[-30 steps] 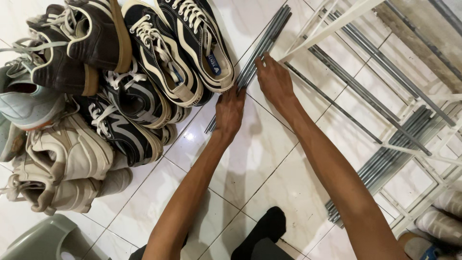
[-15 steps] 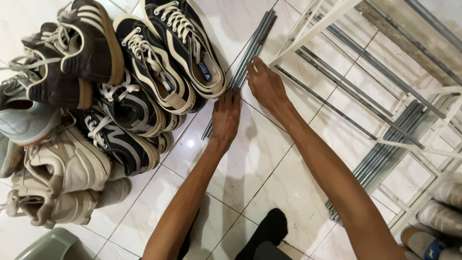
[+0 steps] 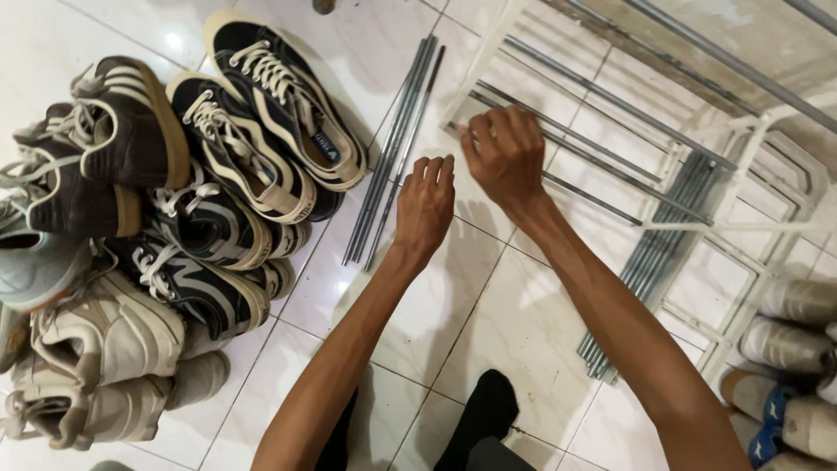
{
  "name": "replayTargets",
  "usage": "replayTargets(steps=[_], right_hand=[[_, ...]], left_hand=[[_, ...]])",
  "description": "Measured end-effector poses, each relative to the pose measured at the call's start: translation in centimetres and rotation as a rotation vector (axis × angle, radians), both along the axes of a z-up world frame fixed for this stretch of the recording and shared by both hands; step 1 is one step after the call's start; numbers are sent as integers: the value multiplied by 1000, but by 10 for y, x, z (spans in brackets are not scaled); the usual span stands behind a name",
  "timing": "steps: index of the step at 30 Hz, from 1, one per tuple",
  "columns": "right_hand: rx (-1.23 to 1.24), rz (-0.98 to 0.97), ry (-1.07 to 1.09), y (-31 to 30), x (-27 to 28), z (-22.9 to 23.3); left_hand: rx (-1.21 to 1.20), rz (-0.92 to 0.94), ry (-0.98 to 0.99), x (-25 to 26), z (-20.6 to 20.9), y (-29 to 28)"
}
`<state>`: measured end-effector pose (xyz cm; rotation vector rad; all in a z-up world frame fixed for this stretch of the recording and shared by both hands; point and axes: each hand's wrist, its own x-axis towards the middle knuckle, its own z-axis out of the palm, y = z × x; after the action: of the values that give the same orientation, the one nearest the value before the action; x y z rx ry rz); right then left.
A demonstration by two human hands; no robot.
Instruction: The person assembles a white plastic shoe rack by inserting metal rods into the frame slots. They repeatedly pick up rods, align them with the frame, and push them into place to form horizontal shelves.
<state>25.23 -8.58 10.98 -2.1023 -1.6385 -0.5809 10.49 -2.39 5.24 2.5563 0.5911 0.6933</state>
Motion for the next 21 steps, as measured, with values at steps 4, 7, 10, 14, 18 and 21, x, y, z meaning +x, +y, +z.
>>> replayTargets(steps=[4,7,10,14,18,21], right_hand=[[11,-164,-85,-33,17,17],[-45,-198,-69,-59,30,14],[-126,-204,-28,-88,36,6],[-211,-239,74,-113,41,1],[-196,-191,206,-124,39,3],[-242,-204,176,-129,37,0]], left_hand=[[20,-44,-47,17,15,-6],[46,-84,-61,30,26,-8],[101,-122,-106,44,36,-10],[126,-173,-104,67,44,-9],[170,-213,-94,83,49,-12],[199,-217,-100,91,53,-19]])
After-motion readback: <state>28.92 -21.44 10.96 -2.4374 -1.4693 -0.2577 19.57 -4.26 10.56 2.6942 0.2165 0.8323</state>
